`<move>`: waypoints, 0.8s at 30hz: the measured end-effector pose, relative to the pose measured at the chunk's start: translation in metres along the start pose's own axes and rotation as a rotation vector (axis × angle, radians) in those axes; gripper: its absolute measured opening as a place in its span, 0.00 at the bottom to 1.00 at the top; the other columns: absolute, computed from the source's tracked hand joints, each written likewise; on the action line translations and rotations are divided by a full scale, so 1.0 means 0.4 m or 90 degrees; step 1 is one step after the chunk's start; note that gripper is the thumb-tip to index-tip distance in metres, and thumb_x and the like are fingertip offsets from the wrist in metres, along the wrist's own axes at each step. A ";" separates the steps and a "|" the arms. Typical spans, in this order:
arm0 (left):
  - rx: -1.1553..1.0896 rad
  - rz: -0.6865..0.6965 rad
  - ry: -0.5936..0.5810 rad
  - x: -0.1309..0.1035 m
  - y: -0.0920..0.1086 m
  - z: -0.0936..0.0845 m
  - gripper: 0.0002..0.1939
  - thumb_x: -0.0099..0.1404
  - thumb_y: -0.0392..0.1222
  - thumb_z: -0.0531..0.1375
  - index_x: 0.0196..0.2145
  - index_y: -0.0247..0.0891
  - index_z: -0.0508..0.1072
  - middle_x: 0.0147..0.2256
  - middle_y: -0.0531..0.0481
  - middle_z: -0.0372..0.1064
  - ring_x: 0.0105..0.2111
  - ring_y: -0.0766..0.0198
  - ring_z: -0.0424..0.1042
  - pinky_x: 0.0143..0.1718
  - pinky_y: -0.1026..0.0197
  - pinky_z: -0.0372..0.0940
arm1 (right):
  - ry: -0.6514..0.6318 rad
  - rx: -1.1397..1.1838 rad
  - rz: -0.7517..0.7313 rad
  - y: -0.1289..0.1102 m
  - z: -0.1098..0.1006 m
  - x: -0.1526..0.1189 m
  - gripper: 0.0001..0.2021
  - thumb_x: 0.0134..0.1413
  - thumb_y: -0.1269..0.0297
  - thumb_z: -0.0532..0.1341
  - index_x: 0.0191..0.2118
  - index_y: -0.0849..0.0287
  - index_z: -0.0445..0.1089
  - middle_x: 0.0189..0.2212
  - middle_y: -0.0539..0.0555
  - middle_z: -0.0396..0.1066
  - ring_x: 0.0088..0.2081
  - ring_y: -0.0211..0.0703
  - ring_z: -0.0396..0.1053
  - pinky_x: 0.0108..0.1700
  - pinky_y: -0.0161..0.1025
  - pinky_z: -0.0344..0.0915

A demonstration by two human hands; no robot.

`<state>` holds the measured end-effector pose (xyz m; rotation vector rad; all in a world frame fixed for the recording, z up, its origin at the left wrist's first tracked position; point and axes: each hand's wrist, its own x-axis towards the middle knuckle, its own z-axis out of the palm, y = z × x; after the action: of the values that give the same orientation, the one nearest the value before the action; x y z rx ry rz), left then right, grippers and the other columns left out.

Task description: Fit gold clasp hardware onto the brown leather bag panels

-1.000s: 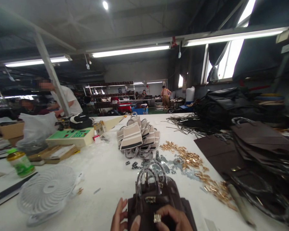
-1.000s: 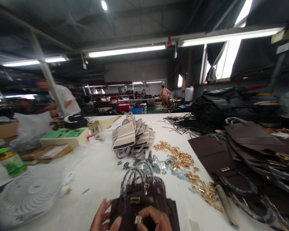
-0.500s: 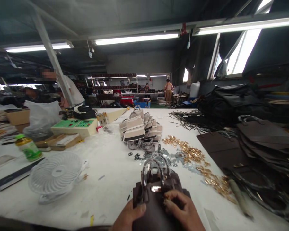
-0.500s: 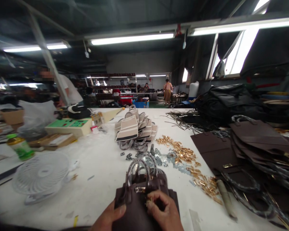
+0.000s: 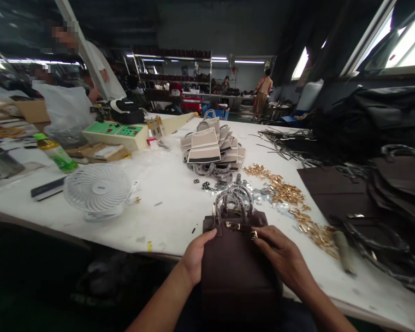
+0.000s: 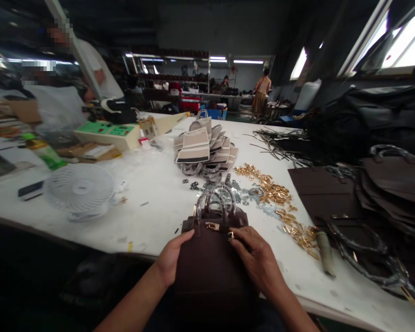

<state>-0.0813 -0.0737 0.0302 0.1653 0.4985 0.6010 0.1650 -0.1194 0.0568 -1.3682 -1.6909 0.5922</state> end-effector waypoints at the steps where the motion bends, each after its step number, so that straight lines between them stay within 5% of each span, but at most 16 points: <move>1: -0.005 0.001 -0.007 0.000 -0.001 0.000 0.25 0.69 0.48 0.57 0.54 0.22 0.74 0.44 0.32 0.79 0.51 0.44 0.76 0.57 0.50 0.64 | -0.020 -0.006 -0.016 -0.009 0.007 0.000 0.11 0.66 0.57 0.61 0.48 0.51 0.77 0.45 0.55 0.76 0.48 0.47 0.74 0.51 0.41 0.71; 5: -0.013 0.016 -0.014 0.000 -0.004 0.006 0.25 0.70 0.47 0.57 0.56 0.23 0.73 0.45 0.33 0.79 0.50 0.45 0.77 0.57 0.50 0.64 | -0.097 -0.026 -0.070 -0.034 0.053 -0.002 0.12 0.67 0.59 0.59 0.51 0.51 0.76 0.57 0.56 0.71 0.58 0.49 0.70 0.60 0.46 0.69; 10: -0.023 0.035 -0.019 0.001 -0.010 0.013 0.25 0.70 0.47 0.57 0.55 0.23 0.73 0.44 0.33 0.80 0.49 0.45 0.78 0.56 0.49 0.65 | 0.035 -0.101 -0.098 -0.019 0.102 0.000 0.13 0.67 0.61 0.59 0.52 0.53 0.75 0.64 0.59 0.66 0.63 0.54 0.67 0.64 0.53 0.66; 14: -0.019 0.054 0.027 0.003 -0.014 0.011 0.23 0.69 0.45 0.57 0.53 0.24 0.75 0.42 0.33 0.80 0.47 0.46 0.79 0.55 0.49 0.67 | 0.069 -0.129 -0.130 -0.008 0.092 0.020 0.13 0.67 0.62 0.59 0.52 0.54 0.75 0.59 0.58 0.71 0.59 0.52 0.71 0.60 0.49 0.71; 24: 0.018 0.061 0.096 0.008 -0.017 0.008 0.21 0.68 0.46 0.58 0.48 0.24 0.77 0.39 0.32 0.81 0.41 0.45 0.81 0.48 0.49 0.71 | -0.043 -0.138 -0.148 -0.012 0.044 0.085 0.13 0.67 0.62 0.58 0.51 0.51 0.77 0.48 0.55 0.76 0.49 0.46 0.76 0.51 0.40 0.75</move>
<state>-0.0741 -0.0774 0.0295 0.1725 0.6480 0.7032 0.1464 -0.0858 0.0622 -1.2869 -1.9818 0.3332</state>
